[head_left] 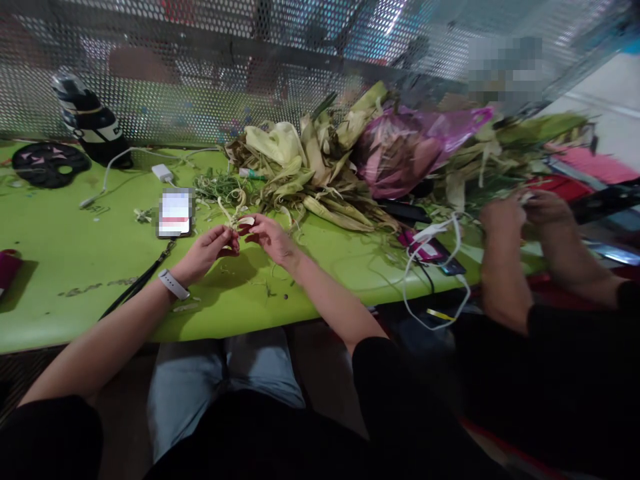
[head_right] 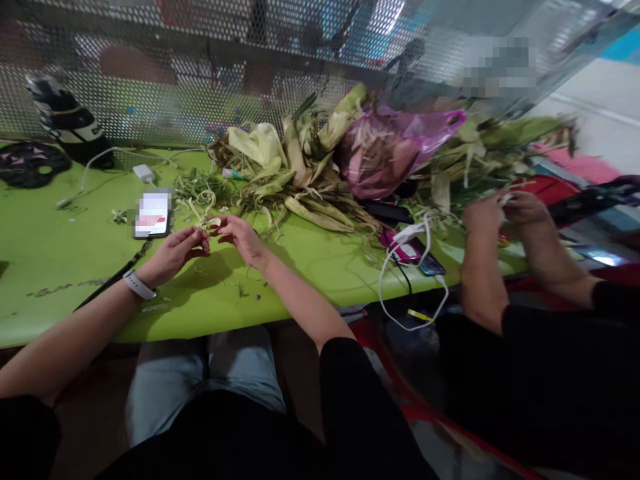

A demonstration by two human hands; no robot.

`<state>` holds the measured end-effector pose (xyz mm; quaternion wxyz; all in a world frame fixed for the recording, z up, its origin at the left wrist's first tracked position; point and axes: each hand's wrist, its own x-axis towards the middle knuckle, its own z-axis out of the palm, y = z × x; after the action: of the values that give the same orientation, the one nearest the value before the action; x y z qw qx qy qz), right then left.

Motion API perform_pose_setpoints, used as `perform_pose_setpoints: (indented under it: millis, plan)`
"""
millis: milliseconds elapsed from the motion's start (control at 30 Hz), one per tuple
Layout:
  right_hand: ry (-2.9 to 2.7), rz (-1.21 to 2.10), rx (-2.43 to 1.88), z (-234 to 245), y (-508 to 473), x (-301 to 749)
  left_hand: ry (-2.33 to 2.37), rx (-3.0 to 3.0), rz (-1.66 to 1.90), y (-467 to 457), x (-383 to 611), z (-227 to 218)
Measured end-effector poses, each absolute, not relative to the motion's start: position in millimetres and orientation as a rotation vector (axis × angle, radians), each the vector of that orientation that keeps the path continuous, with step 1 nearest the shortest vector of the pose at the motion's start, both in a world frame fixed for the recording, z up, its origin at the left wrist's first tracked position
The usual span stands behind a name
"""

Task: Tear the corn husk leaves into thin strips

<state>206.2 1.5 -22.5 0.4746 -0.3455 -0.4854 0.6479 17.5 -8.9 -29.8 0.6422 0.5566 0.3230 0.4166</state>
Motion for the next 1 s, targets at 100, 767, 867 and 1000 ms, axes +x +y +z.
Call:
perform_pose_setpoints:
  millis: [100, 767, 867, 1000]
  plan:
    - [-1.289, 1.606, -0.767, -28, 5, 205, 0.705, 1.225, 0.915, -11, 17, -29]
    - [-1.164, 1.645, -0.684, -46, 11, 200, 0.718, 1.130, 0.776, -11, 13, -21]
    - [-1.205, 1.651, -0.695, -43, 10, 200, 0.703, 1.108, 0.771, -10, 12, -23]
    - [-1.230, 1.641, -0.722, -30, 10, 205, 0.721, 1.080, 0.884, -5, 9, -23]
